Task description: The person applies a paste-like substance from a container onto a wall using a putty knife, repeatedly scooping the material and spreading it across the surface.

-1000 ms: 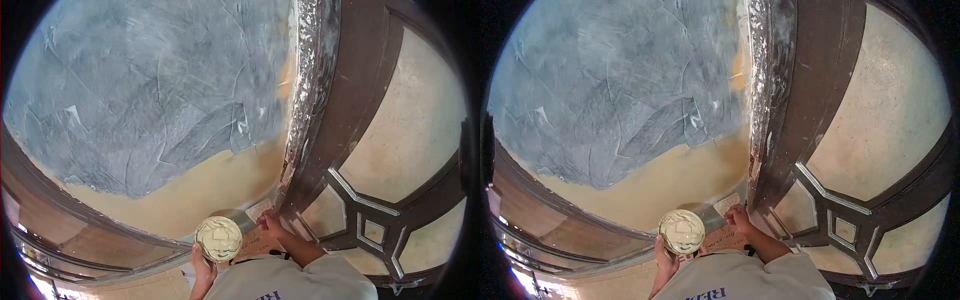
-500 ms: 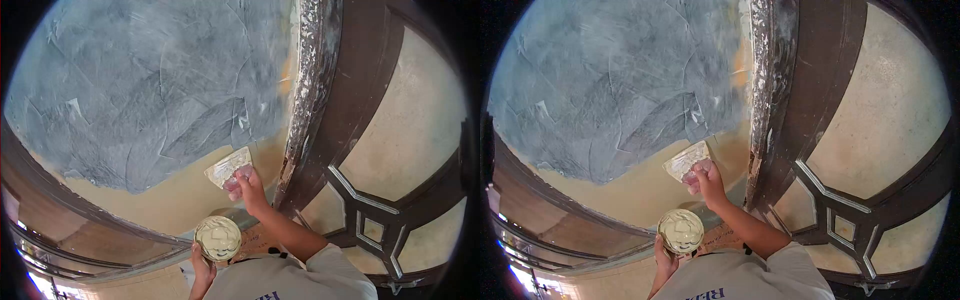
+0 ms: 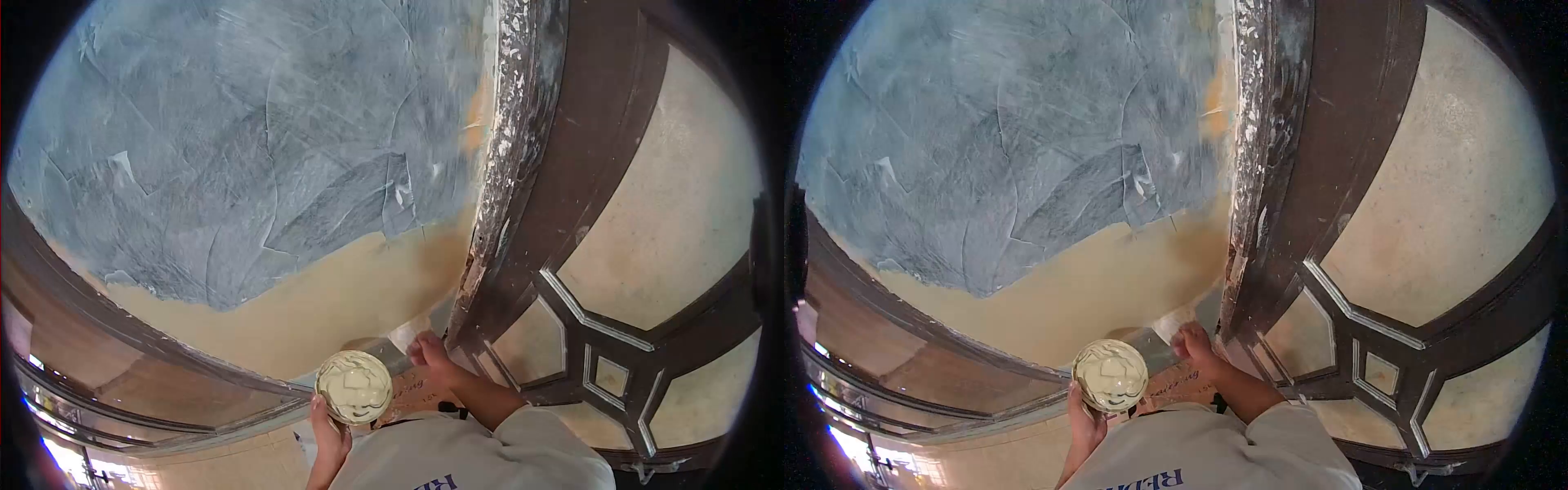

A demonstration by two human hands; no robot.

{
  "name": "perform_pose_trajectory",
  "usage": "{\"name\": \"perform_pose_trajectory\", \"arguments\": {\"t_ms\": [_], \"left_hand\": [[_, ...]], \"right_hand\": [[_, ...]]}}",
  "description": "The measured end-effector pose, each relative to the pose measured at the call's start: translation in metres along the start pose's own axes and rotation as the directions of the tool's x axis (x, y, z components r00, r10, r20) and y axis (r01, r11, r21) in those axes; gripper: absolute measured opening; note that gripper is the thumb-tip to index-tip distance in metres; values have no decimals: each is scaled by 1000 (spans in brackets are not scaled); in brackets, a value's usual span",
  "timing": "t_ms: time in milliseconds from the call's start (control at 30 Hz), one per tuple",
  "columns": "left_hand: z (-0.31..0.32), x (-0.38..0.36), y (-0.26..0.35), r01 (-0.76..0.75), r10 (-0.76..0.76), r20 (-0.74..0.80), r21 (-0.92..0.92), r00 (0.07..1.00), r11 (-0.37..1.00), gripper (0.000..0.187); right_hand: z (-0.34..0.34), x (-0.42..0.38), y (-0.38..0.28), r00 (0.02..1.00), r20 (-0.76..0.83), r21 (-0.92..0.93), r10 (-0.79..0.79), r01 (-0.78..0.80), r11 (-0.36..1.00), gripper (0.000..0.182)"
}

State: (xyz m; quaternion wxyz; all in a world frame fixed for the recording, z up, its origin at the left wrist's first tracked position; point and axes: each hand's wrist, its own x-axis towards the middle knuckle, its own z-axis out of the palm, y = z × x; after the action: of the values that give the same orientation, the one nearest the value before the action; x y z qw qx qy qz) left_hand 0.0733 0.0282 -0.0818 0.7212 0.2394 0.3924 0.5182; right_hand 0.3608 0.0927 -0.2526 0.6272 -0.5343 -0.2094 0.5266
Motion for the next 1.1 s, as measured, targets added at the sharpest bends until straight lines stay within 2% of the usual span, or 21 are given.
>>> {"name": "perform_pose_trajectory", "arguments": {"t_ms": [67, 100, 167, 233, 367, 533, 667, 767, 833, 900, 933, 1033, 1100], "left_hand": [[3, 3, 2, 6, -6, -10, 9, 1000, 1000, 46], [9, 2, 3, -6, 5, -23, -13, 1000, 1000, 46], [12, 1, 3, -23, 22, -18, -25, 1000, 999, 48], [13, 5, 1, -20, 20, -2, -12, 1000, 1000, 48], [25, 2, 4, -3, 4, 59, -19, 998, 1000, 46], [16, 7, -3, 22, -21, 75, -16, 997, 1000, 46], [18, 1, -4, 6, -5, 20, -6, 1000, 1000, 44], [27, -4, 2, -38, 38, 4, -10, 999, 999, 43], [22, -2, -1, -47, 47, 0, 5, 999, 999, 45], [25, -4, -1, -41, 41, -32, -10, 999, 999, 45], [27, -4, 0, -31, 29, -60, -20, 998, 999, 45], [27, -2, 0, -68, 68, 10, -28, 998, 997, 47], [26, -1, -3, -80, 81, 26, -33, 996, 996, 47]], "right_hand": [[-24, -2, 21, 981, 106, 127, 163, -176, 976, 16], [-16, -3, 9, 982, 107, 129, 158, -171, 977, 16], [11, -20, -40, 997, -26, 88, 75, -73, 993, 14], [34, -20, -92, 996, -24, 154, -80, 83, 985, 13], [75, -43, -204, 978, 34, 126, -204, 199, 972, 12], [94, -39, -242, 952, 80, 171, -296, 280, 945, 15], [86, -21, -217, 951, 14, 115, -308, 305, 946, 17], [48, 8, -134, 962, -36, 59, -271, 272, 960, 19], [0, 18, -51, 998, -52, 26, -18, 19, 999, 18], [-42, 27, 11, 995, 52, -10, 89, -88, 996, 17], [-44, 22, 8, 995, 54, -8, 85, -85, 996, 17], [-41, 1, -12, 993, 23, 37, 118, -119, 992, 18], [-21, -11, -56, 999, 36, 91, 32, -35, 995, 18]]}}
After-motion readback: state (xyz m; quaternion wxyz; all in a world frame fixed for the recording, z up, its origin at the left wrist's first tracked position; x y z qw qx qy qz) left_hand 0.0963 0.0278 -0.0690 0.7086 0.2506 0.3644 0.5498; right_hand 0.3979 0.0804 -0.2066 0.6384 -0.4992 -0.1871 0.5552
